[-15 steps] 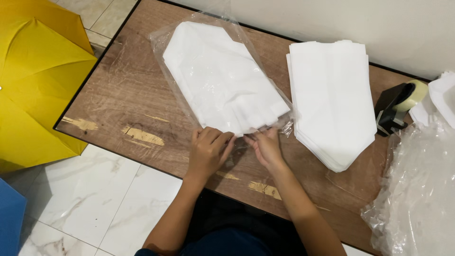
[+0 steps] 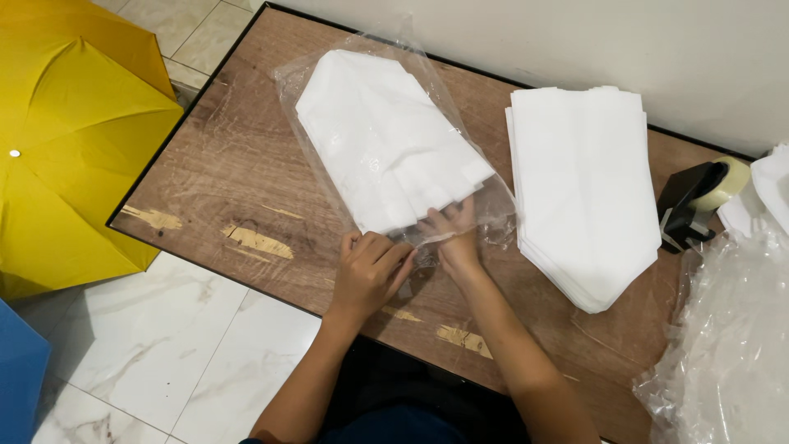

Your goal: The person folds white tissue paper sheets on a wooden table. They repeatedly pick up a sheet, fold it in half, and place it into a plastic bag, repeating this process throughout the clip.

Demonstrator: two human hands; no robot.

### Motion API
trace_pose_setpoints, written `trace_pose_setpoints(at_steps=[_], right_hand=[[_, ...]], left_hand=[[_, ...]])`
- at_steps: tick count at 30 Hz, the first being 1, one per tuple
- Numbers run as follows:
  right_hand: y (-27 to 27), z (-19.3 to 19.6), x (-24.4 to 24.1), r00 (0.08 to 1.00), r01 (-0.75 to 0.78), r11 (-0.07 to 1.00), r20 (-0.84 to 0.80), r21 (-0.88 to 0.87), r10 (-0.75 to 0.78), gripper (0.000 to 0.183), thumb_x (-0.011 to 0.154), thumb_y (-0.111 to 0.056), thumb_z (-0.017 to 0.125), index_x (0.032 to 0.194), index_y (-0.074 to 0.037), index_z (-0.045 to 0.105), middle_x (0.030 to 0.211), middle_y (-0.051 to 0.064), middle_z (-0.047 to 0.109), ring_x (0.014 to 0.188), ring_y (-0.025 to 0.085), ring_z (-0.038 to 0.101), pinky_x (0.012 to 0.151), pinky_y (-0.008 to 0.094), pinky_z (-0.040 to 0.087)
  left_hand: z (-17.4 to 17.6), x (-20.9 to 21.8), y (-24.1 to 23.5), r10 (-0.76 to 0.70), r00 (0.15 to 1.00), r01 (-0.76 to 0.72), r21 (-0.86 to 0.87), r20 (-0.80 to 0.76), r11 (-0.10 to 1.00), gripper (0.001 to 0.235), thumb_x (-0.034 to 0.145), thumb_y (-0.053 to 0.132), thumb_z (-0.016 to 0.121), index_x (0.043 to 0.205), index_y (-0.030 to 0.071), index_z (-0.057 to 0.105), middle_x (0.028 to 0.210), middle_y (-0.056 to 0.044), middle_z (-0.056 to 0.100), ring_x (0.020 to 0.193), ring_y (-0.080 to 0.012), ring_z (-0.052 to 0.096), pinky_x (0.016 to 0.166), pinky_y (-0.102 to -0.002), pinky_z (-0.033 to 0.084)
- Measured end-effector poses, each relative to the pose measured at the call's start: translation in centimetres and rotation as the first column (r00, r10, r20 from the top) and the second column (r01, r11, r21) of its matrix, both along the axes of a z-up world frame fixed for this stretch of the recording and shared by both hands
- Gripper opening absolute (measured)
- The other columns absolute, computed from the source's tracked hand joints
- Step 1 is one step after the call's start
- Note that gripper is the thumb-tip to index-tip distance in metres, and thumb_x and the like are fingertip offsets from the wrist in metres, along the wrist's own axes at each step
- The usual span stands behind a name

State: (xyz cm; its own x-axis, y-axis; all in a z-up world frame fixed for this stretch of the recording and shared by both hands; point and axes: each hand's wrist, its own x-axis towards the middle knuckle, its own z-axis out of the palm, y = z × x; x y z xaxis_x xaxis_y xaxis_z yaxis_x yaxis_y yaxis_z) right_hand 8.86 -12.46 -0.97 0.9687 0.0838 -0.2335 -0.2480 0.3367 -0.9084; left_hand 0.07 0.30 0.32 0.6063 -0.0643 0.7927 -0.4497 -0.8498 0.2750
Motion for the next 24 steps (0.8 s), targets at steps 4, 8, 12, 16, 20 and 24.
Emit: trace_pose_setpoints(at_steps=[4,8,12,16,20,24], right_hand=[[0.2,-5.8,2.6,1.000,-0.027,1.000,-0.009,-0.014,0.027,0.076,0.094,0.007,0.054,0.155,-0.008,0.011,0.141,0.034,0.044,0.118,0.049,0.057,0.095,0.055,0.055],[0.7,-7.7,3.9,0.998,-0.052,0.990,0.024,-0.133,0.056,0.071,0.094,0.002,0.057,0.152,-0.006,0.017,0.132,0.029,0.052,0.108,0.040,0.064,0.084,0.047,0.062],[1.5,-8.6,3.9,0.996,-0.043,0.981,0.066,-0.189,0.056,0.078,0.088,-0.006,0.071,0.147,-0.001,0.021,0.121,0.021,0.054,0.093,0.027,0.068,0.065,0.032,0.066],[2.0,-13.1,5.5,0.996,-0.020,0.977,0.083,-0.211,0.038,0.081,0.084,-0.010,0.079,0.143,-0.002,0.025,0.117,0.019,0.054,0.091,0.026,0.068,0.059,0.033,0.067],[2.0,-12.1,4.7,0.996,0.046,0.982,0.086,-0.181,-0.031,0.073,0.084,-0.006,0.075,0.138,-0.002,0.027,0.111,0.018,0.053,0.086,0.028,0.069,0.058,0.035,0.067],[2.4,-11.6,4.5,0.992,0.099,0.979,0.093,-0.178,-0.083,0.066,0.084,-0.003,0.071,0.133,-0.002,0.028,0.107,0.015,0.051,0.083,0.026,0.069,0.064,0.032,0.068]], left_hand=[[-0.3,0.2,-0.1,-0.021,1.000,0.020,0.010,0.013,1.000,0.002,0.085,0.017,0.073,0.084,0.017,0.071,0.065,0.002,0.057,0.067,-0.0162,0.060,0.072,-0.031,0.042],[-0.5,0.1,-0.3,-0.029,0.999,0.029,0.042,-0.020,0.999,0.003,0.083,0.016,0.074,0.084,0.017,0.071,0.065,0.001,0.057,0.067,-0.0163,0.060,0.073,-0.032,0.042],[-0.8,0.0,-0.1,-0.042,0.995,0.048,0.061,-0.095,0.997,0.003,0.083,0.016,0.074,0.084,0.017,0.071,0.064,0.001,0.057,0.067,-0.0164,0.060,0.075,-0.033,0.041],[-0.7,0.0,0.1,-0.070,0.992,0.079,0.081,-0.104,0.994,0.004,0.082,0.016,0.074,0.082,0.016,0.070,0.064,0.002,0.058,0.067,-0.0161,0.060,0.075,-0.033,0.041],[-0.4,0.0,0.2,-0.088,0.984,0.104,0.098,-0.157,0.990,0.003,0.084,0.017,0.073,0.083,0.016,0.070,0.065,0.001,0.058,0.069,-0.0166,0.061,0.076,-0.033,0.042],[-0.3,0.1,0.2,-0.073,0.979,0.095,0.107,-0.190,0.990,0.003,0.084,0.017,0.073,0.083,0.018,0.070,0.066,0.003,0.058,0.070,-0.0154,0.061,0.077,-0.033,0.042]])
